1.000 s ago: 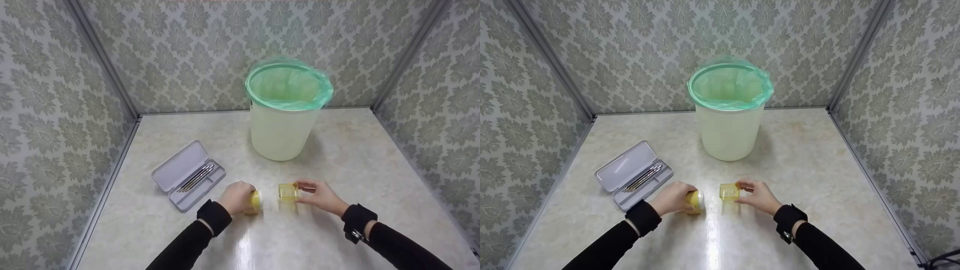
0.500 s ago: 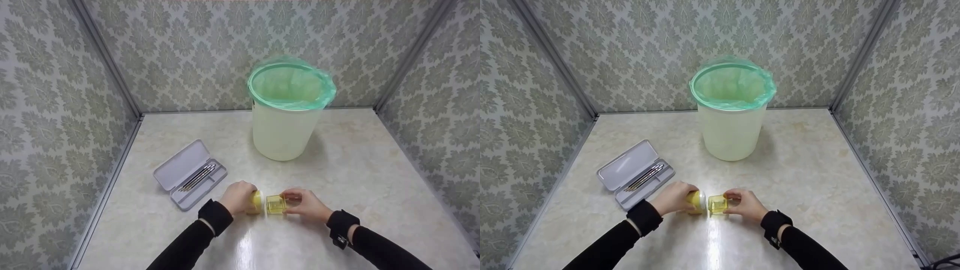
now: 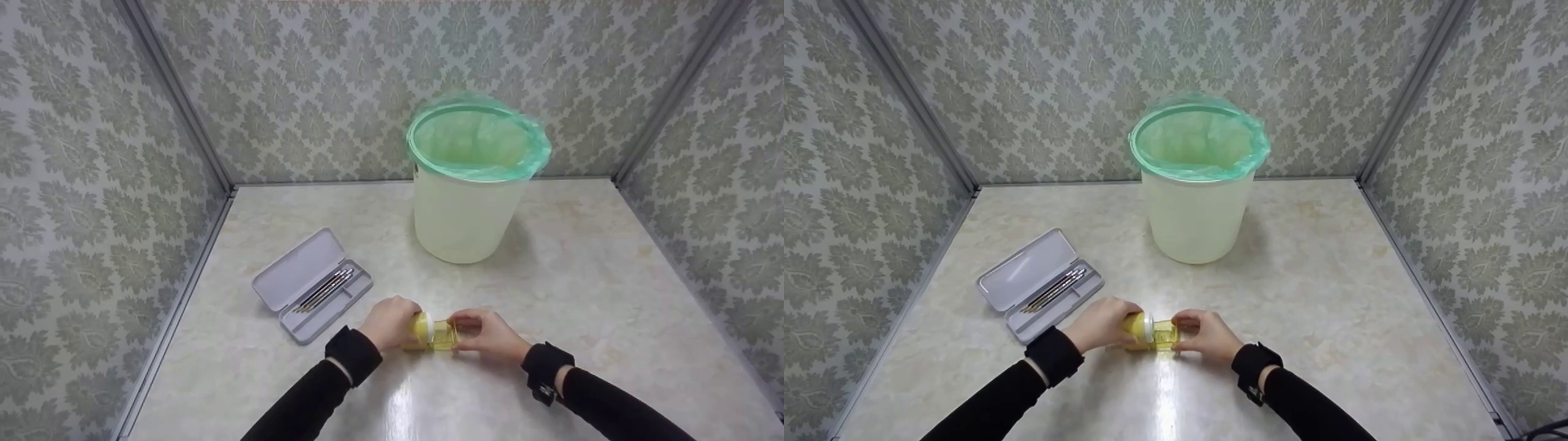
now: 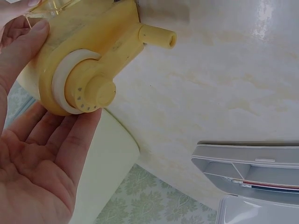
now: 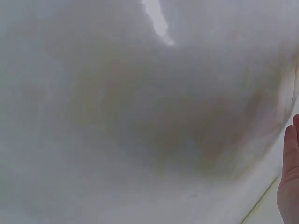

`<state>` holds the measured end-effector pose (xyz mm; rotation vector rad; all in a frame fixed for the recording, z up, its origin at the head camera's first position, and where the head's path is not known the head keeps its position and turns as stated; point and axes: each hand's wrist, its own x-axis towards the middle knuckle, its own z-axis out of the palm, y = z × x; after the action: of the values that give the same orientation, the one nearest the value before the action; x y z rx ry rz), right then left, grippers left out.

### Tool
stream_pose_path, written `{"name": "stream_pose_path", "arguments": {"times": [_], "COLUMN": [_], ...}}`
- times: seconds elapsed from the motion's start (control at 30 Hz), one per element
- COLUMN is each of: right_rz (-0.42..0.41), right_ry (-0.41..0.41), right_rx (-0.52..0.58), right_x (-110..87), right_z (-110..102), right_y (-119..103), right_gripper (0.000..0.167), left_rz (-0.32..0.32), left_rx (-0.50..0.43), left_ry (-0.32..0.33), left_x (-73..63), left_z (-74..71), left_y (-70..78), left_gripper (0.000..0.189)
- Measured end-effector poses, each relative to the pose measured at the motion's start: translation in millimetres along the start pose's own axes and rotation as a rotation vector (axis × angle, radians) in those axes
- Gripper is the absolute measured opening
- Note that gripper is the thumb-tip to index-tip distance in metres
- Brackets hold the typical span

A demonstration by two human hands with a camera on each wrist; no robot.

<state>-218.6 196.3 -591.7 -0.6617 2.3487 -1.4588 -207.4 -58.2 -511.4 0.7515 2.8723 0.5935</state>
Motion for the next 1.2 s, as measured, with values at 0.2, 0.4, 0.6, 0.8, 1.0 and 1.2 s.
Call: {"name": "stream_pose_path", "arguments": {"times": [0.2, 0.4, 0.6, 0.8, 1.0, 1.2], "right_rz": [0.031, 0.031, 0.026, 0.018, 0.031, 0.028], "right_ry": [0.003, -0.003, -0.030, -0.039, -0.040, -0.026], "right_rx": [0.019, 0.065, 0.110, 0.060, 0.020, -0.021], "right_x": [1.7, 3.1, 6.1, 7.7, 9.8, 12.4], "right_z": [2, 5, 6, 5, 6, 10], "right_y": [2, 3, 2, 0, -2, -5], "right_gripper": [0.058, 0.056, 0.053, 0.052, 0.052, 0.054], "left_rz": [0.004, 0.014, 0.019, 0.020, 0.029, 0.039], "left_rx": [-0.007, 0.009, 0.020, 0.008, 0.009, -0.009], "left_ry": [-0.004, 0.010, 0.029, 0.031, 0.030, 0.024], "left_x": [1.1, 2.2, 1.1, 1.4, 1.2, 0.8], "left_z": [0.8, 1.7, 0.5, 1.0, 0.9, 1.1], "left_y": [-0.9, -0.8, -0.3, -0.8, -1.0, -2.1], "left_gripper": [0.031, 0.029, 0.026, 0.025, 0.023, 0.027]}}
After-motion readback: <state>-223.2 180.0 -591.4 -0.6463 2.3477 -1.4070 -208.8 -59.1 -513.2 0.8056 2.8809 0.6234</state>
